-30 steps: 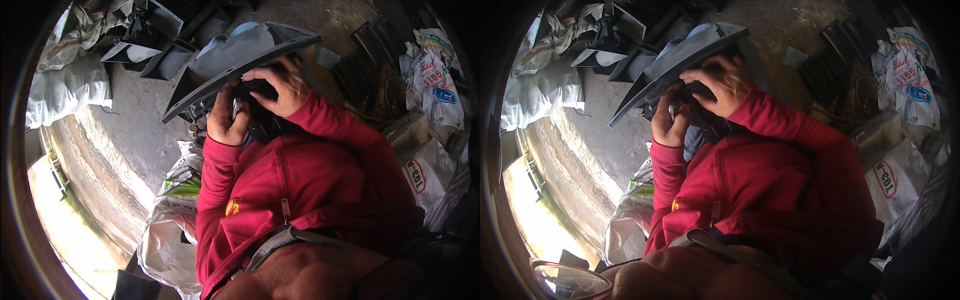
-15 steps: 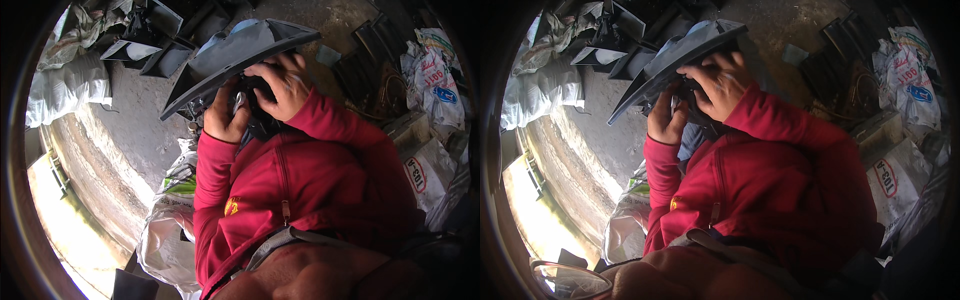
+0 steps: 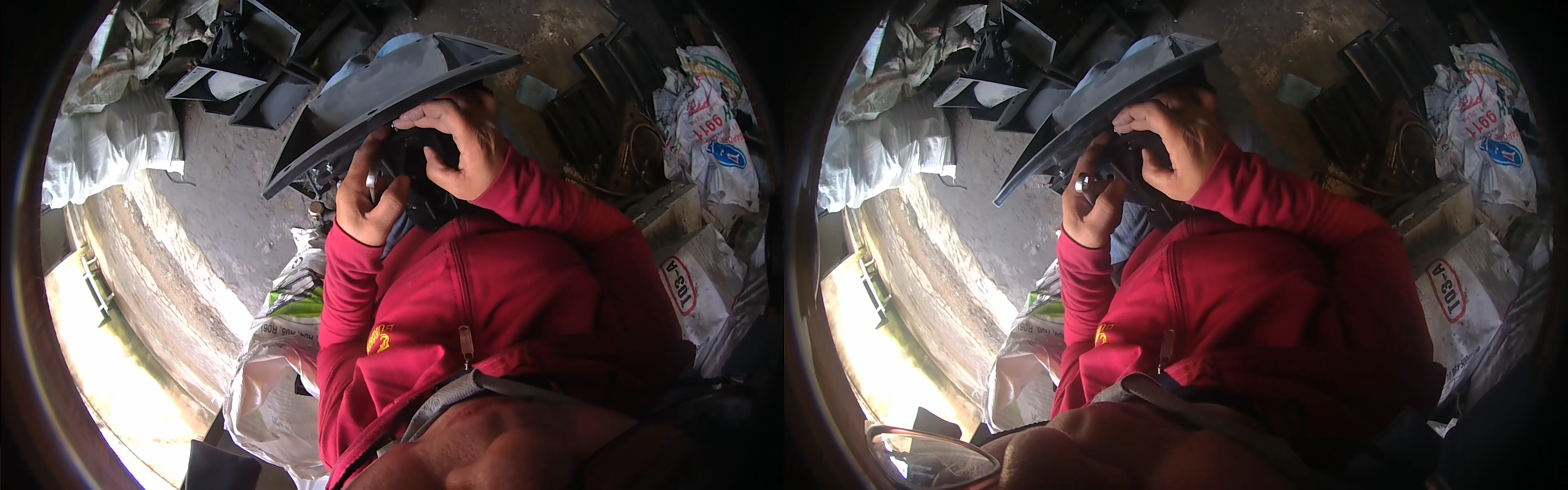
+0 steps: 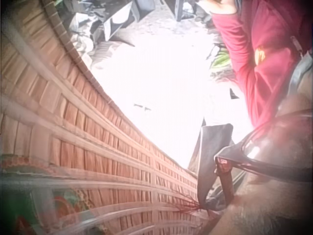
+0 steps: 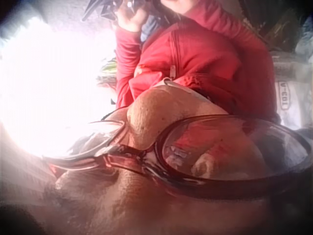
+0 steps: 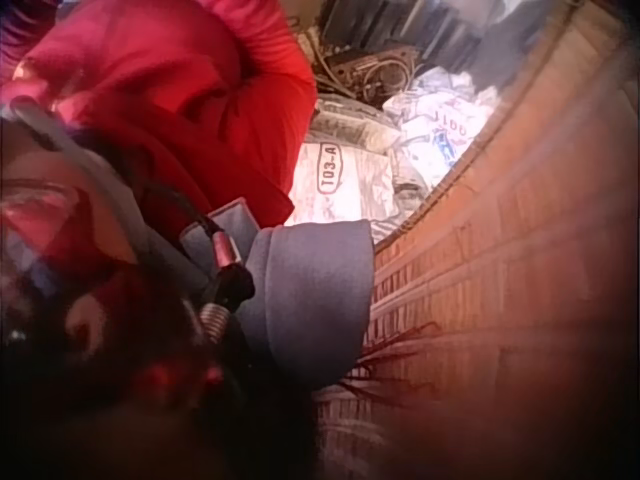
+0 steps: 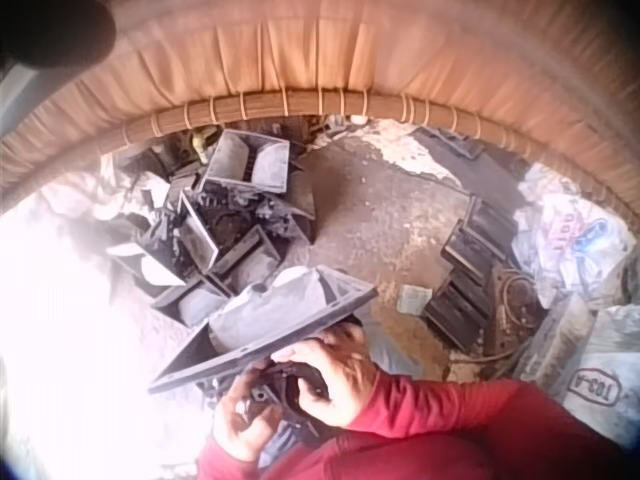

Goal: The person assembles a mechanical part by hand, using a wrench to tighten bolts on a metal housing. They reposition the part and continue tightening fasteners throughout the clip.

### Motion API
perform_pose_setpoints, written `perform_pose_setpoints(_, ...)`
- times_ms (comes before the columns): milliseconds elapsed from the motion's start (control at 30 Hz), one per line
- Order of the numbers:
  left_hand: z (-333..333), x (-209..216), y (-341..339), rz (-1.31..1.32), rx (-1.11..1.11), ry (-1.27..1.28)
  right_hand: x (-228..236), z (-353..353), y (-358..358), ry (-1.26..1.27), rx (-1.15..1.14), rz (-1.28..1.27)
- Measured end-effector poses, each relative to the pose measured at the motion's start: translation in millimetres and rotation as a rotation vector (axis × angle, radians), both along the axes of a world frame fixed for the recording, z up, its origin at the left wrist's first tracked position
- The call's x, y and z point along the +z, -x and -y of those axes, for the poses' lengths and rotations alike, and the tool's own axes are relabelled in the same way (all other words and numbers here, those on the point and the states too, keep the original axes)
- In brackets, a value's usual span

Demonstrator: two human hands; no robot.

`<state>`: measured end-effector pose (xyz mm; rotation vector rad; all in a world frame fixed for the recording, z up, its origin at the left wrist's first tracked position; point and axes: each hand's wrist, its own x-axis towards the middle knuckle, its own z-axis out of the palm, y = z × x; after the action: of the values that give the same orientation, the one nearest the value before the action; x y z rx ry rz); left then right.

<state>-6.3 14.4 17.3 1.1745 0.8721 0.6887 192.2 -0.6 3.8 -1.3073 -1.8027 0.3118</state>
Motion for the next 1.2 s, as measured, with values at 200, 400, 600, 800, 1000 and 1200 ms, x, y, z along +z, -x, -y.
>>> perform_pose_setpoints(200, -2.0, -1.6, 0.6, -0.127, -0.035, -0.144, -2.0, -0.3, 0.5, 0.003, 0.004, -0.02)
perform_pose_setpoints(400, -0.5, 8.1, -8.2, -0.295, -0.013, -0.36, 2.2, -0.4, -1.1, 0.004, -0.003, 0.047)
perform_pose_setpoints(600, -3.9, -3.0, -8.0, -0.374, 0.03, -0.527, 3.0, -2.8, -0.4, -0.01, -0.012, 0.023)
perform_pose_setpoints(800, -0.6, 6.6, -10.6, -0.343, 0.007, -0.312, -8.4, -7.7, -5.5, -0.094, -0.04, -0.063)
perform_pose_setpoints(1000, -2.2, -0.2, -9.6, -0.374, 0.017, -0.509, 2.9, -4.5, -6.6, -0.029, -0.052, 0.178)
perform_pose_setpoints(1200, -0.7, 0.1, -7.9, -0.278, 0.034, -0.395, -3.3, -7.8, -3.2, -0.009, -0.038, 0.18)
